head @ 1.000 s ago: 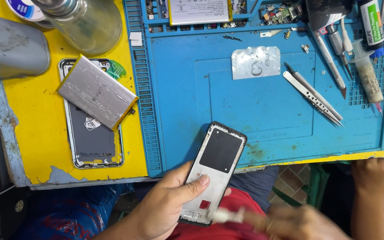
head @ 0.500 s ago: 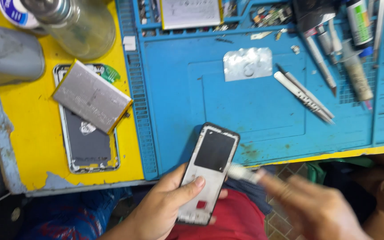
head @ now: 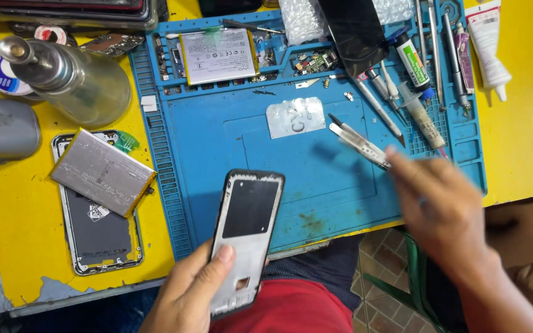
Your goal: Brushing and prying internal components of a disassembled mobile phone on a repair bench.
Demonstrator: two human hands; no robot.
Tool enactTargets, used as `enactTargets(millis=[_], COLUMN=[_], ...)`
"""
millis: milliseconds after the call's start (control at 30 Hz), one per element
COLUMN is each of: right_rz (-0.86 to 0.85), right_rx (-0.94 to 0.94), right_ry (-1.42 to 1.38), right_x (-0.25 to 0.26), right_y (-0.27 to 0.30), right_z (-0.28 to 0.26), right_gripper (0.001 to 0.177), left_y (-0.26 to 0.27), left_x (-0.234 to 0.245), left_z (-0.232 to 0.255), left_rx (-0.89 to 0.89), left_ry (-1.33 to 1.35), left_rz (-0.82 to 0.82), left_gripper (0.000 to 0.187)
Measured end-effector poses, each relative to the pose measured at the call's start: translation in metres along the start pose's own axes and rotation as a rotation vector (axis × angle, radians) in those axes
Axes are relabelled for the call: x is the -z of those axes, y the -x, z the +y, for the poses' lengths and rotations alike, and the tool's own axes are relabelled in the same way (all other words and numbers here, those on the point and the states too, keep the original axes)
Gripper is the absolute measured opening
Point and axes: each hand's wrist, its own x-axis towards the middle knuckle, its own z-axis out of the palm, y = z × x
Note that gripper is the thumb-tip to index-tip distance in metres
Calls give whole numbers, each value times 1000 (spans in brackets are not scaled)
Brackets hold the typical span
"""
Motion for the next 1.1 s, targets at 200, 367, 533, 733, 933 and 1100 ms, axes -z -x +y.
enactTargets(millis=[200, 367, 533, 733, 933, 1100], right_rz=[113, -29, -140, -178, -106, -122], right_rx=[100, 191, 75, 299, 320, 280], right_ry=[-31, -110, -88, -264, -195, -155], right_x=[-5, -24, -16, -22, -26, -25], right_y=[-48, -64, -65, -44, -35, -37], right_z=[1, -22, -27, -67, -101, -111], right_gripper=[22, 29, 22, 36, 23, 48], left_y=[-14, -26, -31, -30, -41, -45], left_x=[2, -6, -13, -10, -18, -19], left_z=[11, 12, 6, 21, -2, 0], left_rx=[-537, -635, -621, -641, -356, -412], left_ry=[-91, -62, -92, -68, 257, 282], left_rz=[5, 25, 25, -43, -137, -186], left_gripper=[44, 40, 32, 51, 75, 74])
